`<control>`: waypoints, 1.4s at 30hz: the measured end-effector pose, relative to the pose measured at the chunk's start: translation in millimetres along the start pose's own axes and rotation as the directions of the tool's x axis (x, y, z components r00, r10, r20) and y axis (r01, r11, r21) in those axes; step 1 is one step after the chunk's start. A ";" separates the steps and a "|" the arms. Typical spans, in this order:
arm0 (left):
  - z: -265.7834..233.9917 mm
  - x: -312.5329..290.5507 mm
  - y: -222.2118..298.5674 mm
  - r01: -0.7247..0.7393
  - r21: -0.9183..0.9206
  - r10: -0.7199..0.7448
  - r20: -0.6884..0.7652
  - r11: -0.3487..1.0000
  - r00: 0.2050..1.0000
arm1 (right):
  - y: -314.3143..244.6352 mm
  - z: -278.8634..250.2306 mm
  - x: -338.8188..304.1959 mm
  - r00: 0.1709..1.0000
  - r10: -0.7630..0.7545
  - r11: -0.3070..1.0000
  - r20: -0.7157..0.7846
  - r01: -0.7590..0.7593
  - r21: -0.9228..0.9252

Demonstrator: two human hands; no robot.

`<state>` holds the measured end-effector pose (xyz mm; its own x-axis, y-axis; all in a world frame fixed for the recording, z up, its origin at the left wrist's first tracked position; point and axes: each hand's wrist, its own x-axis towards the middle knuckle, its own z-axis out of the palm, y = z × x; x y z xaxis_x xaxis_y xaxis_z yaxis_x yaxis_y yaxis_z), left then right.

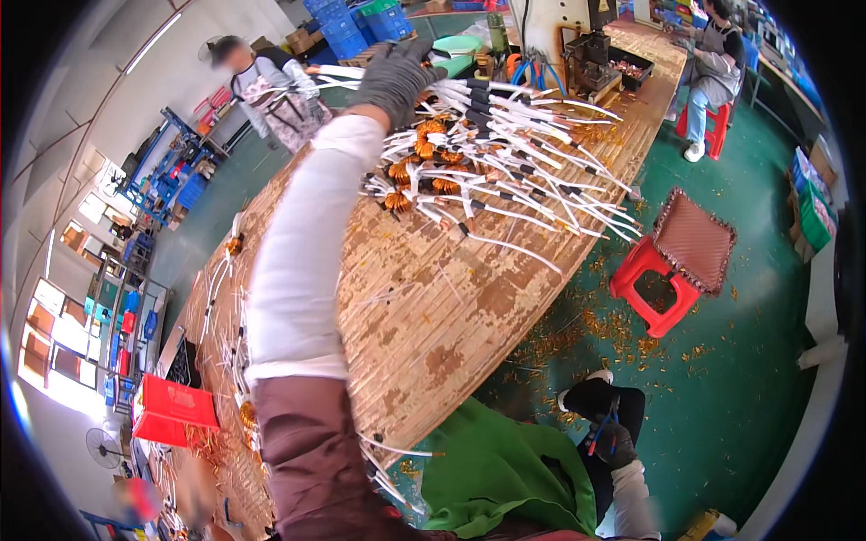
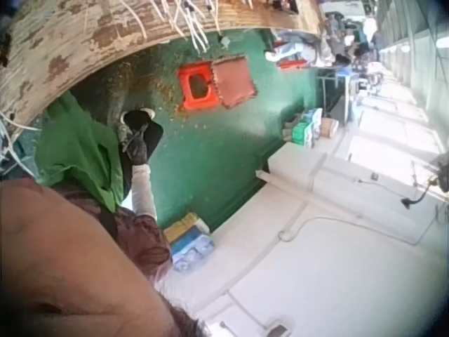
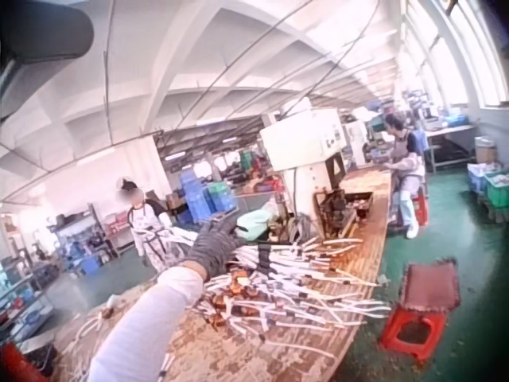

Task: The recorder uses wire cutters to trim excess wire from copper-coil electronic components.

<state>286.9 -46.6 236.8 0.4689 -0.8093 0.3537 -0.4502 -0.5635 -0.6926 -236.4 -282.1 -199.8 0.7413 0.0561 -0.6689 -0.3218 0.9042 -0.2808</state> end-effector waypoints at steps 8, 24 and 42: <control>107.7 -12.5 158.5 0.499 -0.558 -0.245 0.469 0.663 0.849 | 0.3 2.2 -4.3 0.998 -0.061 0.998 0.018 0.060 0.024; -143.2 -435.2 226.9 0.505 -0.444 0.117 0.825 0.740 0.553 | 8.5 -29.4 14.6 0.916 -0.047 0.999 0.400 0.040 0.025; -230.9 -518.3 254.6 0.442 -0.323 0.117 0.894 0.837 0.432 | 19.6 -24.2 -7.3 0.979 -0.111 0.994 0.173 0.113 -0.003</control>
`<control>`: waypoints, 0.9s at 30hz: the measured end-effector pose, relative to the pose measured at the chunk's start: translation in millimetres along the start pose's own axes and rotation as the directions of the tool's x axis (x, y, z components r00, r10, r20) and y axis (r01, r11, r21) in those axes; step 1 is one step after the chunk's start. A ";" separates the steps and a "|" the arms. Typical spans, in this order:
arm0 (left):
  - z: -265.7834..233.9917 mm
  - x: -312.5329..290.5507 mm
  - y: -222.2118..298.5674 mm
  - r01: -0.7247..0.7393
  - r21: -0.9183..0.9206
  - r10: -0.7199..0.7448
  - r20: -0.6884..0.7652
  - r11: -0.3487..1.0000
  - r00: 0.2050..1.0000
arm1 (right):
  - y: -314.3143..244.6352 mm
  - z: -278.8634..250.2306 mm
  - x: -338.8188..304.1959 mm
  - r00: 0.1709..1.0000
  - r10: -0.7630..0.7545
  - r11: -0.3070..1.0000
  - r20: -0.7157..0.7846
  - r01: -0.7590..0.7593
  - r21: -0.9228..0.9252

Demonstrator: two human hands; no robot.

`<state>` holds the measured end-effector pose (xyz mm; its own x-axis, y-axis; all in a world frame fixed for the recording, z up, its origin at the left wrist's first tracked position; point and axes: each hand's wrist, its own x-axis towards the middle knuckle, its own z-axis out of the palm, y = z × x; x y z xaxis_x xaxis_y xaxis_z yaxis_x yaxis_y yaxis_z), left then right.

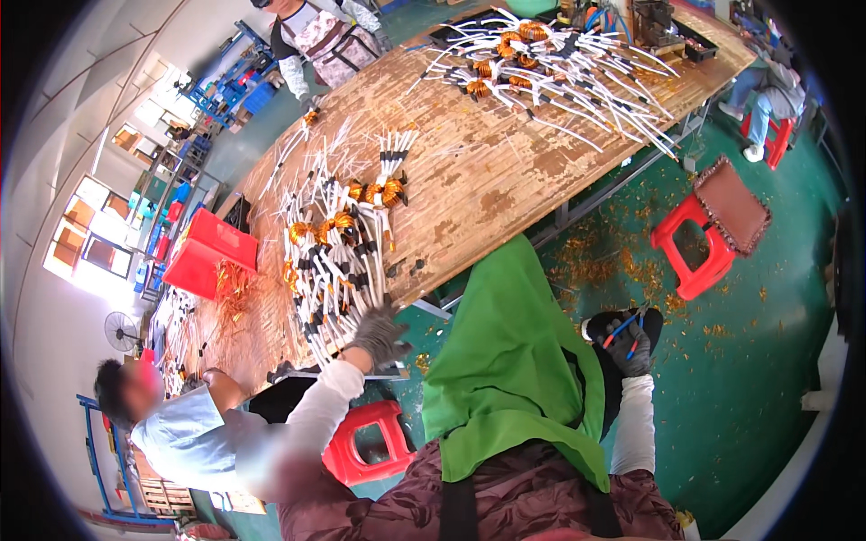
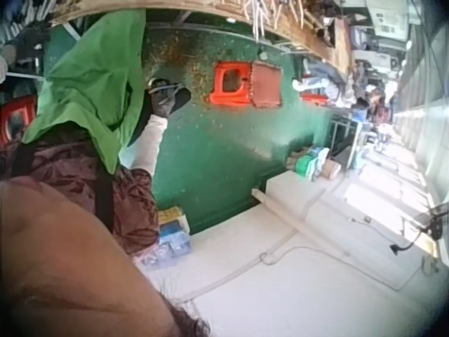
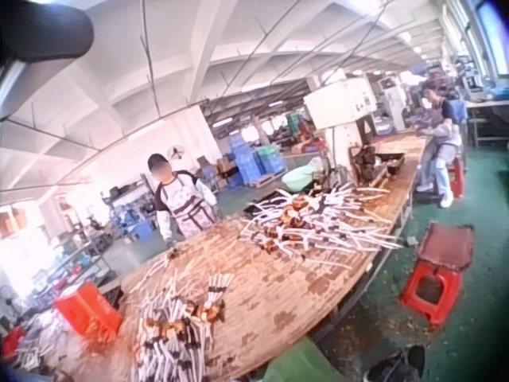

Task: The recorder uses wire cutters to trim excess wire from copper-coil electronic components.

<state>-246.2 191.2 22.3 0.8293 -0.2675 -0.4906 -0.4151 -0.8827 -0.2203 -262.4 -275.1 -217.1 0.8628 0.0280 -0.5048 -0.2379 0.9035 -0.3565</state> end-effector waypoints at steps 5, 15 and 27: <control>-120.7 22.4 -20.2 -0.440 -0.454 0.307 -0.338 0.775 0.890 | -0.4 -1.5 4.6 0.999 0.045 0.996 -0.014 -0.046 -0.073; -61.0 231.6 -240.1 0.512 -0.467 -0.513 0.139 0.720 0.847 | 2.4 -9.6 5.2 0.997 0.043 0.999 -0.060 -0.044 -0.020; -40.8 232.1 -221.8 0.591 -0.387 -0.613 0.077 0.708 0.786 | 0.6 1.6 35.9 0.982 0.168 0.984 0.087 -0.172 0.050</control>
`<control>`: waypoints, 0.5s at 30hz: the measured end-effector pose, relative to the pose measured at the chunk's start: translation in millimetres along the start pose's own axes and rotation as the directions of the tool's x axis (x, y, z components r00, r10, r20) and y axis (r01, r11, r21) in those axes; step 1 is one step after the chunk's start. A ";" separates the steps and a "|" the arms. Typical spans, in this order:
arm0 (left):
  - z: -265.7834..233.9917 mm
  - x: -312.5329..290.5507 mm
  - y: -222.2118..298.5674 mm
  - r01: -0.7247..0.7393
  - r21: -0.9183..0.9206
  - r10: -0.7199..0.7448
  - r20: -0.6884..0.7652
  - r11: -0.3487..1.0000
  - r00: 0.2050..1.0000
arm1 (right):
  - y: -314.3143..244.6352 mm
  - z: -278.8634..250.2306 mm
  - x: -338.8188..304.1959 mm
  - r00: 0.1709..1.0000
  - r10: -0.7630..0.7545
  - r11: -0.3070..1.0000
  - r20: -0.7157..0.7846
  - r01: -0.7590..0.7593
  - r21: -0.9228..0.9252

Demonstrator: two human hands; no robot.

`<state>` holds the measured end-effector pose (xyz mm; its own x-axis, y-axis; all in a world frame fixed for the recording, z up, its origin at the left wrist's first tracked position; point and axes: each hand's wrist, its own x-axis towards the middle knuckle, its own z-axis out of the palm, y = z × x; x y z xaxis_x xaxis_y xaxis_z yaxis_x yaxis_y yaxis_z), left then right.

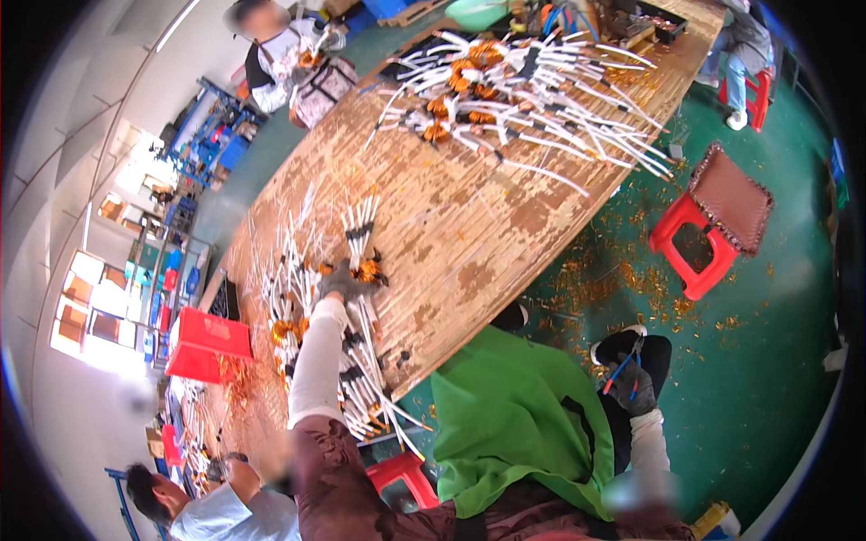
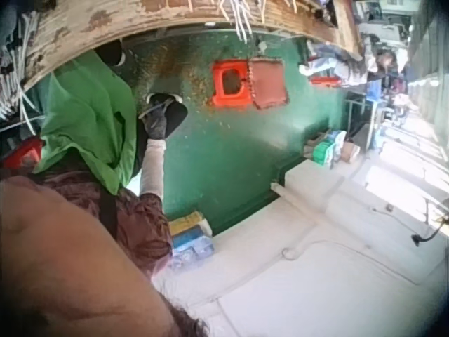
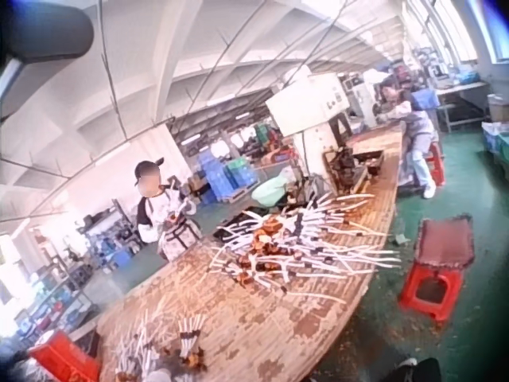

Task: The recorder uses wire cutters to trim excess wire from copper-coil electronic components.

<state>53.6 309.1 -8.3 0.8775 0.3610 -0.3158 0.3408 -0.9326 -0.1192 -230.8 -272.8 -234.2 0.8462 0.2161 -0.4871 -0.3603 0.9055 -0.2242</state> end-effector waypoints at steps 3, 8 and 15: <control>-3.9 -14.5 89.7 0.041 0.078 -0.044 0.039 0.996 0.998 | -6.8 -19.3 -14.0 0.998 -0.057 0.998 -0.039 0.057 -0.004; 5.6 4.1 133.3 0.053 0.019 -0.053 -0.017 0.998 0.998 | -14.8 8.5 -36.8 0.997 -0.069 0.991 -0.022 0.071 0.112; 15.9 16.2 104.8 0.183 0.145 -0.176 -0.059 0.972 0.983 | 2.4 -6.5 -18.0 0.999 -0.018 0.992 -0.046 0.024 0.127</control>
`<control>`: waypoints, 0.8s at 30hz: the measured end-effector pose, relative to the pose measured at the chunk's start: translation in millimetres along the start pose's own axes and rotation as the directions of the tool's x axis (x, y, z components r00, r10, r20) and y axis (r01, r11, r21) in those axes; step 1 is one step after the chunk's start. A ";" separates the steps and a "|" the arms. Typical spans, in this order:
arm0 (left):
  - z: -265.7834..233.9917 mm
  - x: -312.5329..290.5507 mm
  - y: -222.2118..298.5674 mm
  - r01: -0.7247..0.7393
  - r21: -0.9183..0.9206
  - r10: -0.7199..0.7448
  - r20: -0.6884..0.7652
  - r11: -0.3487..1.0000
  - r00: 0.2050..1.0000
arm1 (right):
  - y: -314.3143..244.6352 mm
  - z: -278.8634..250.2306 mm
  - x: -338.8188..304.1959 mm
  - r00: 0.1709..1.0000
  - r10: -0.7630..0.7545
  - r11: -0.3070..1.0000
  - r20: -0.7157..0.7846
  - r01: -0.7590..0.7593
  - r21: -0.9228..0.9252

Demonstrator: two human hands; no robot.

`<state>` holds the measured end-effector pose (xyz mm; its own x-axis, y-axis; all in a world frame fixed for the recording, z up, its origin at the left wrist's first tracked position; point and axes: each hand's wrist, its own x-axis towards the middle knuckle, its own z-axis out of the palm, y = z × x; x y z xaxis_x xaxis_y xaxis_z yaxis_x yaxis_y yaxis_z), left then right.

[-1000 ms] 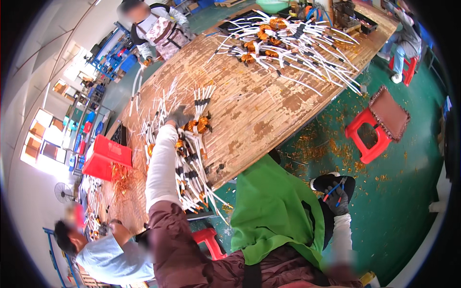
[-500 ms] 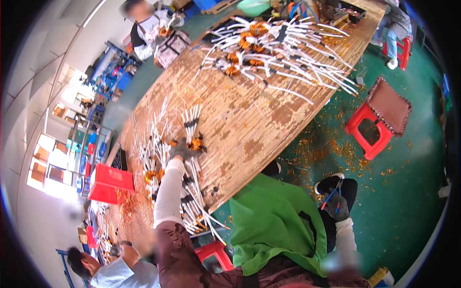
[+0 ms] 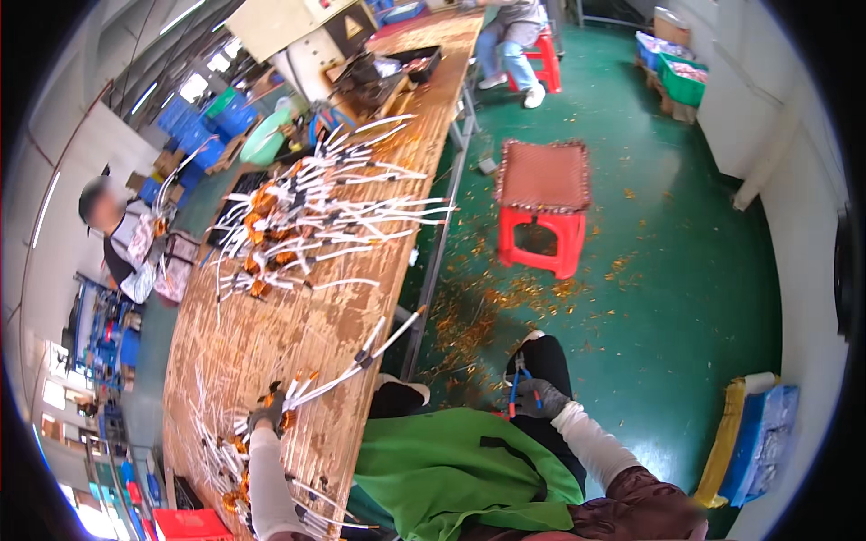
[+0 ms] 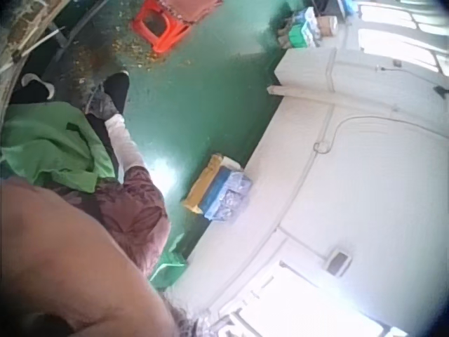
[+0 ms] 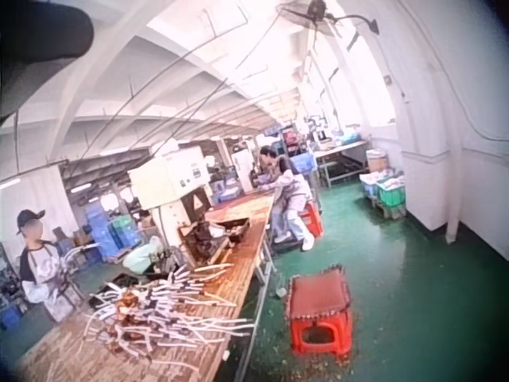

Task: The recorder uses wire cutters to trim excess wire from copper-coil electronic components.

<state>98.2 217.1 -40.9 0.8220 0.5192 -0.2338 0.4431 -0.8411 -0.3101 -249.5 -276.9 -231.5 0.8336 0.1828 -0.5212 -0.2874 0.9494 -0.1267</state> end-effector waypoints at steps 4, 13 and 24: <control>23.0 18.7 -15.3 -0.250 0.058 0.256 -0.262 0.967 0.930 | 1.3 -2.6 -7.6 0.999 -0.039 0.995 0.002 0.038 0.097; -63.0 -96.1 40.8 -0.678 -0.032 0.648 -0.268 0.734 0.713 | -7.8 41.6 -52.0 0.908 -0.369 0.925 0.197 0.379 -0.017; -25.9 -221.8 201.1 -0.993 -0.098 0.587 -0.808 -0.059 0.045 | 21.6 74.3 -60.9 0.910 -0.412 0.715 0.054 0.359 -0.599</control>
<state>14.3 -71.1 -27.6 0.5860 -0.5926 0.5526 -0.8078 -0.4807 0.3412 -271.4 -248.5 -139.8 0.9020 -0.2112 -0.3766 -0.1888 0.5916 -0.7838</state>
